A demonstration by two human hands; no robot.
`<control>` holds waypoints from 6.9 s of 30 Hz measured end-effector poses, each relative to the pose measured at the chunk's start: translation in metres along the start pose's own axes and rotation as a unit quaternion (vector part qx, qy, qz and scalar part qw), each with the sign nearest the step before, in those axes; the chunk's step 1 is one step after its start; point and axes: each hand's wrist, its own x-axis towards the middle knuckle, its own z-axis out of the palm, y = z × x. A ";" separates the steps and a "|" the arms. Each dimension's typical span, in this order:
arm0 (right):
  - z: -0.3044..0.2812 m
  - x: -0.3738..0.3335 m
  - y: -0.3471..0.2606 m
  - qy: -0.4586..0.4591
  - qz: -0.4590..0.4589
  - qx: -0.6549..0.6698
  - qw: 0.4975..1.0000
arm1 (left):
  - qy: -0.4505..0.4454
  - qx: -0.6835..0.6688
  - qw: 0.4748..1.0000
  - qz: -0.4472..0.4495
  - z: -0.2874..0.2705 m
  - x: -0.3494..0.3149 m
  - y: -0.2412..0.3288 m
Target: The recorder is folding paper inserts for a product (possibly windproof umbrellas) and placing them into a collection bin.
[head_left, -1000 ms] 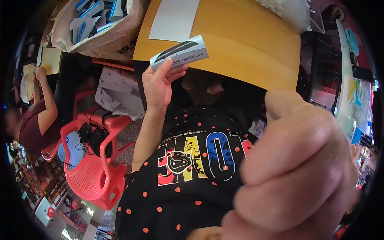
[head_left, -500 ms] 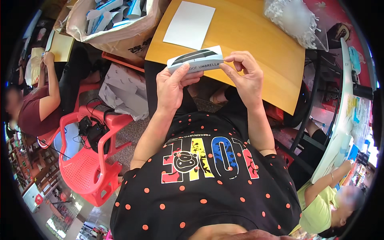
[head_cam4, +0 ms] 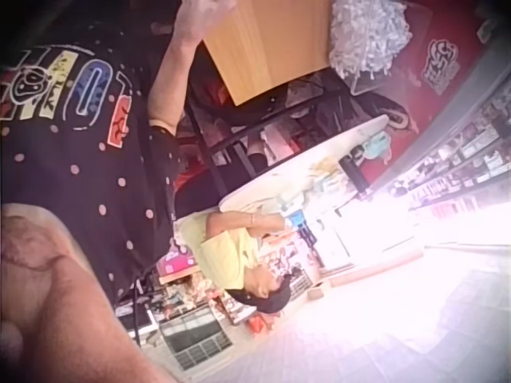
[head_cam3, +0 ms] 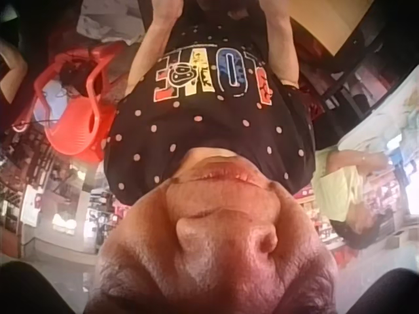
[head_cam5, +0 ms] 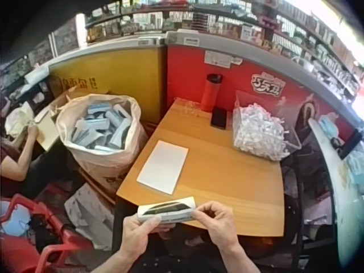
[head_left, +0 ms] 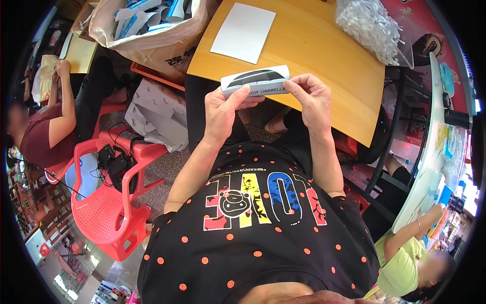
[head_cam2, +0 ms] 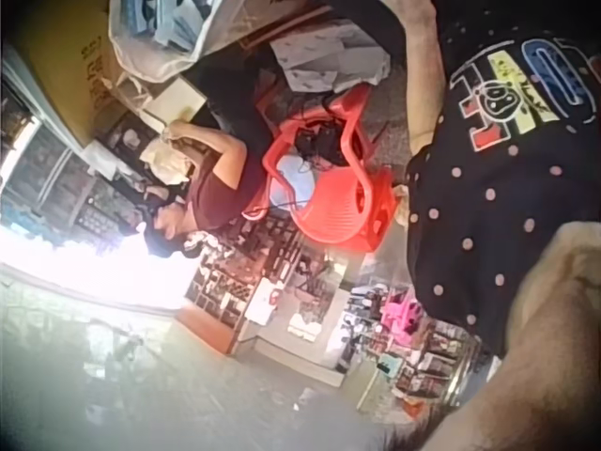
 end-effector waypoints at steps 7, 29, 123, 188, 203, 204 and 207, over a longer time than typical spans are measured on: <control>-0.006 0.007 0.026 -0.021 0.061 0.076 0.995 | 0.025 0.028 0.999 -0.007 -0.005 -0.002 -0.010; 0.019 -0.012 0.019 -0.033 0.125 0.134 0.983 | 0.069 0.078 0.994 -0.035 0.004 0.001 -0.020; -0.032 -0.097 0.015 -0.108 0.017 0.105 0.988 | -0.164 0.270 0.934 0.170 -0.017 -0.075 -0.011; -0.002 -0.004 0.038 -0.017 0.111 0.113 0.987 | 0.041 -0.123 0.987 -0.093 -0.013 -0.009 -0.025; -0.009 -0.012 0.043 -0.077 0.209 0.174 0.959 | 0.032 -0.045 0.995 -0.079 -0.019 -0.013 -0.026; -0.010 -0.012 0.045 -0.076 0.207 0.175 0.960 | 0.032 -0.048 0.995 -0.083 -0.019 -0.013 -0.027; -0.007 -0.014 0.046 -0.063 0.190 0.173 0.964 | 0.027 -0.065 0.993 -0.096 -0.020 -0.012 -0.027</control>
